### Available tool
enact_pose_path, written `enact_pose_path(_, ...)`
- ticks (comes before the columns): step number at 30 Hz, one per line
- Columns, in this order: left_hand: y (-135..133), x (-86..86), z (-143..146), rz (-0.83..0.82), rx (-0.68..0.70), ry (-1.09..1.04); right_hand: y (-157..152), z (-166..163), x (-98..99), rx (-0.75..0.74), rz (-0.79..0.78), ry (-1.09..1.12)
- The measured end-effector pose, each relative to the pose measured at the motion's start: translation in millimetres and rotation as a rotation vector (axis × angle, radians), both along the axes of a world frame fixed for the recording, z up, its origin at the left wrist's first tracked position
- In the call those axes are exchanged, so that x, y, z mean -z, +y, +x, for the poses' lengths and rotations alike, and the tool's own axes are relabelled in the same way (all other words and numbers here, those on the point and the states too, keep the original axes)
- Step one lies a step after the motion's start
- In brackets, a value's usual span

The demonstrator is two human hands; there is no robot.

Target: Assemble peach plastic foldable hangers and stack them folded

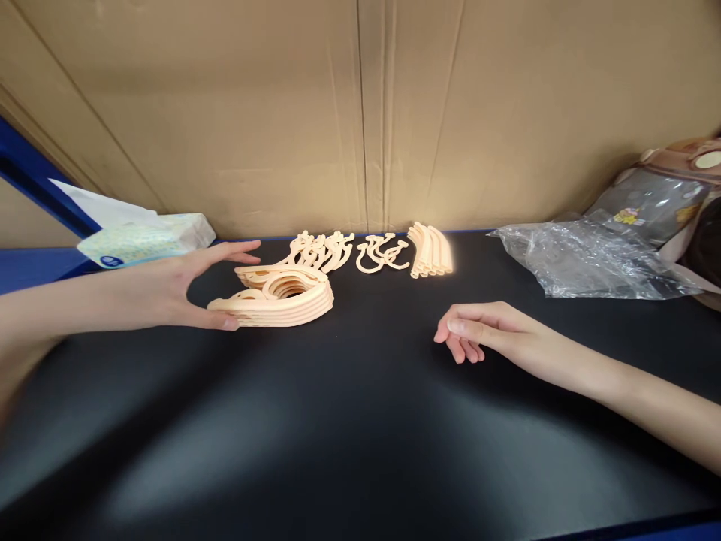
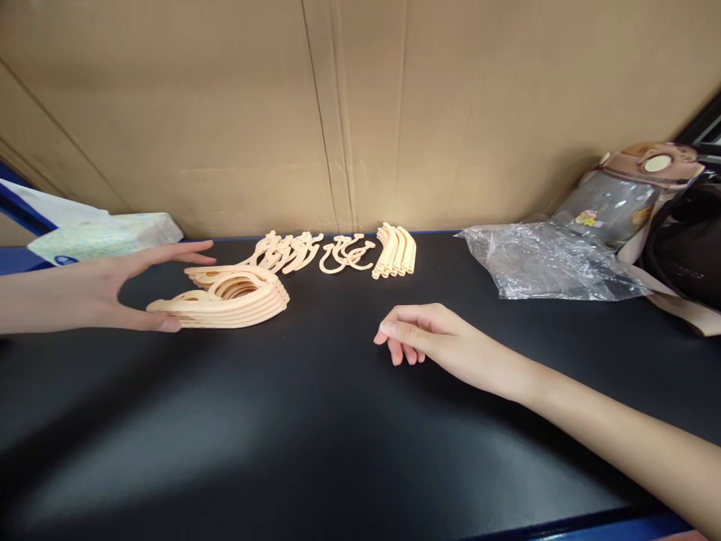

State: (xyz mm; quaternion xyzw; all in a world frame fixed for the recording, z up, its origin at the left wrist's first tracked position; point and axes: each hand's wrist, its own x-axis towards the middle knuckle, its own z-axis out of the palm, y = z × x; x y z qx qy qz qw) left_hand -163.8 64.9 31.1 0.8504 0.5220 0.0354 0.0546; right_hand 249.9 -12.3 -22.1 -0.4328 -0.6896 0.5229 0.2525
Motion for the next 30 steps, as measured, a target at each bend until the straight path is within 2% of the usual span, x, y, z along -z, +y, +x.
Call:
enact_pose_path(7,-4,-5.6,5,-0.113,-0.140,0.024,-1,-1,-1.7,-0.007,0.004,0.001)
enact_pose_path(14,2,-1.6,-5,-0.111,-0.147,0.035,0,-2,-2.4,-0.004,-0.003,-0.006)
enact_pose_path(17,4,-1.8,-7,-0.032,-0.063,-0.007,-1,-2,-3.0,-0.003,-0.007,-0.012)
enact_pose_path(19,-1,-3.7,5,0.071,-0.011,-0.061,-1,-2,-3.5,-0.006,-0.006,-0.018)
enact_pose_path(22,-20,-3.4,44,0.224,0.029,-0.212,-2,-1,-3.5,-0.011,-0.007,-0.021)
enact_pose_path(24,-39,3.2,75,0.340,0.135,-0.341,-1,-1,-3.3,-0.009,-0.009,-0.018)
enact_pose_path(25,-48,8.8,89,0.345,0.204,-0.369,0,-1,-3.6,-0.004,-0.006,-0.017)
enact_pose_path(27,-65,23.3,110,0.248,0.368,-0.316,2,1,-5.9,0.021,0.020,-0.030)
enact_pose_path(30,-79,45.5,126,0.101,0.533,-0.194,7,7,-15.3,0.109,0.128,-0.112)
